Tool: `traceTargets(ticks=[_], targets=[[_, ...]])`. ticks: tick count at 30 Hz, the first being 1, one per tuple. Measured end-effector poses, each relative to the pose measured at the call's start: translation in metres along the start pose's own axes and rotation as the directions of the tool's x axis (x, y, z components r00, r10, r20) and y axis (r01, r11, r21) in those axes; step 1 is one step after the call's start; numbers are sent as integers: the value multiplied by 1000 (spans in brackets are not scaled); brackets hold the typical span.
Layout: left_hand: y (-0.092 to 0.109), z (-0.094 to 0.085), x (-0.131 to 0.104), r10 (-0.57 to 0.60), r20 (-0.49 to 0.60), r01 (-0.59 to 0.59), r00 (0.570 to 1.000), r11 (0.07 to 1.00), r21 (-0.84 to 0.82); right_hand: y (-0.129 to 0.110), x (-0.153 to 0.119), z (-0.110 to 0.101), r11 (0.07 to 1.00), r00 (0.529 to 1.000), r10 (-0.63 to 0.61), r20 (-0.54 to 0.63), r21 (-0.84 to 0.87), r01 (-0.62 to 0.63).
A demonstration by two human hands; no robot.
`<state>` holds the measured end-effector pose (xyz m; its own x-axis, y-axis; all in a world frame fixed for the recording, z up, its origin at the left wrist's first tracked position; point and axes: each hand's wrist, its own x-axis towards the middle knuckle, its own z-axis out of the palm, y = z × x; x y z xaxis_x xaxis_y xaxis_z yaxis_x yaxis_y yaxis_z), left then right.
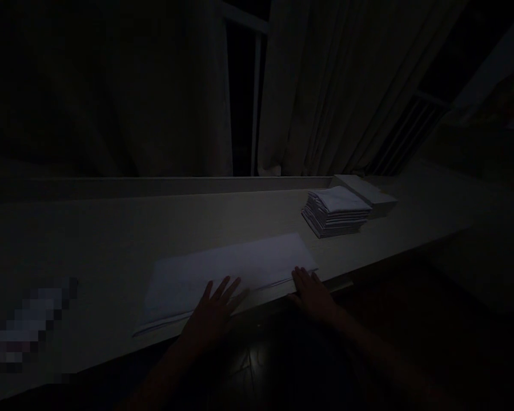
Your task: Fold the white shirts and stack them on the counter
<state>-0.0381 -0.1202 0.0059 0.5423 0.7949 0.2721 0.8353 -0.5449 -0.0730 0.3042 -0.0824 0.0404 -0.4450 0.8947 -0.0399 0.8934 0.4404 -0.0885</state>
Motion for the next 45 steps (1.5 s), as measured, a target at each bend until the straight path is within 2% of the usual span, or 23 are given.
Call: traceTargets(ticks=[4,10,12,13,14,16,17,18,19,21,23,25,27,29,32,40,45], targets=[[-2,-1,1,6,10,-6,1000,1000,-30,29,-5,-2,994,993,106,55,-6,-106],[11,-13,1,-38,45,40,998,998,-43,45,-11,13,963,966,257,15,-84,-255],[14,-17,-5,-157,-1,157,988,987,-28,44,-9,15,967,974,222,-48,-114,-227],[15,-18,-11,-273,-50,272,961,962,-16,40,-5,14,973,979,181,-91,-130,-192],[14,-20,-18,-405,-107,407,908,913,-7,31,0,12,979,983,128,-133,-143,-147],[11,-21,-37,-644,-203,656,738,755,-10,-2,15,6,986,981,-4,-196,-162,-29],[9,-21,-47,-717,-222,733,660,680,-15,-27,24,2,985,975,-80,-209,-164,46],[8,-21,-58,-761,-219,777,611,629,-18,-55,33,-1,980,965,-158,-211,-156,126],[7,-20,-69,-782,-202,797,589,604,-17,-86,43,-4,964,948,-247,-199,-145,221],[8,-18,-86,-789,-163,799,592,602,-14,-151,63,-8,914,897,-406,-174,-108,392],[12,-14,-96,-784,-158,792,600,610,-18,-208,80,-8,859,847,-512,-144,-57,510],[16,-11,-100,-787,-179,796,591,605,-33,-251,94,-7,812,807,-582,-96,-16,584],[18,-7,-99,-795,-201,803,573,593,-58,-277,105,-5,775,775,-631,-43,8,632],[19,-3,-98,-804,-216,807,555,583,-93,-289,113,-1,754,754,-656,7,15,656],[19,1,-96,-811,-226,802,540,577,-155,-296,125,2,747,745,-664,61,13,665],[22,7,-96,-808,-249,794,534,580,-181,-307,175,3,769,768,-636,70,-14,639],[23,11,-97,-807,-224,792,547,585,-173,-314,213,4,808,806,-584,91,-31,589]])
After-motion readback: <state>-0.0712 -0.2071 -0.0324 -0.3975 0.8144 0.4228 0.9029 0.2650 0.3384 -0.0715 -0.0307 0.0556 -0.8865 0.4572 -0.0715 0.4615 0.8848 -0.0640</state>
